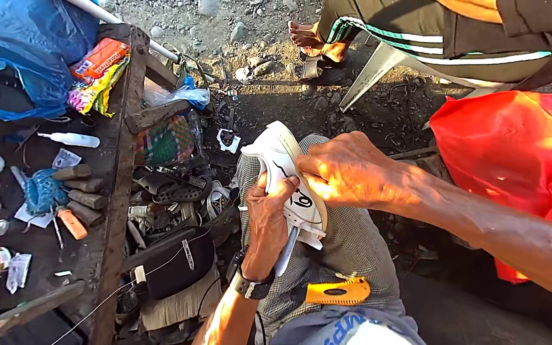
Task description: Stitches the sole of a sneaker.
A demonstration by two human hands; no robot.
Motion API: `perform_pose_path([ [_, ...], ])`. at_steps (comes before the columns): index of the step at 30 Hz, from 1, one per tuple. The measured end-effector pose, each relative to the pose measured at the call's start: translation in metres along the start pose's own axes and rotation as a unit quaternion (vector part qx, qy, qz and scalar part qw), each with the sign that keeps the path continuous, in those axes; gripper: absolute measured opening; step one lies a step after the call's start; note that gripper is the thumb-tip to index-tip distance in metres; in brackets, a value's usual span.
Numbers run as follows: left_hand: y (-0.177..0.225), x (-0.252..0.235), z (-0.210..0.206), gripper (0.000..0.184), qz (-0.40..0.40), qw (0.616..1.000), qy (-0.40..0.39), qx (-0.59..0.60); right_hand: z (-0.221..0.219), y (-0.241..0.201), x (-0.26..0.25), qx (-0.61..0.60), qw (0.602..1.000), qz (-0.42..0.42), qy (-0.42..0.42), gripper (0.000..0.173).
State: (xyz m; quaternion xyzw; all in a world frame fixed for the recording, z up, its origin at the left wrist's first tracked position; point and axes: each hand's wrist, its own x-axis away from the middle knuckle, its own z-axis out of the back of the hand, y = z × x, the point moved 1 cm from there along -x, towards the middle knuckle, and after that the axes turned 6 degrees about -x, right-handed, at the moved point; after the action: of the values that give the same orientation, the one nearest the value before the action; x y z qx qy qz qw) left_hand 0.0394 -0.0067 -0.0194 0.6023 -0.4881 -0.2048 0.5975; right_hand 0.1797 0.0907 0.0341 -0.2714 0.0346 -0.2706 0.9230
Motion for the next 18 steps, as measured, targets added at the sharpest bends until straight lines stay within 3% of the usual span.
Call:
perform_pose_path([
  [5,-0.005,-0.002,0.002,0.005,-0.006,1.000,-0.003,0.006,0.000,-0.012,-0.012,0.029,0.998,-0.025,-0.041,0.015],
  [9,0.001,-0.002,0.005,0.004,0.001,0.999,-0.046,-0.018,-0.003,-0.005,-0.010,0.013,1.000,-0.011,-0.022,0.016],
  [11,0.013,-0.006,0.015,0.014,-0.005,0.989,-0.117,-0.094,-0.006,0.007,-0.002,0.005,1.000,0.017,0.025,0.021],
  [14,0.037,-0.015,0.047,0.045,-0.024,0.942,-0.240,-0.233,-0.008,0.022,0.011,0.017,0.996,0.056,0.074,0.025],
  [18,0.063,-0.023,0.099,0.009,-0.068,0.894,-0.232,-0.376,-0.010,0.031,0.018,0.011,0.990,0.085,0.110,0.027],
])
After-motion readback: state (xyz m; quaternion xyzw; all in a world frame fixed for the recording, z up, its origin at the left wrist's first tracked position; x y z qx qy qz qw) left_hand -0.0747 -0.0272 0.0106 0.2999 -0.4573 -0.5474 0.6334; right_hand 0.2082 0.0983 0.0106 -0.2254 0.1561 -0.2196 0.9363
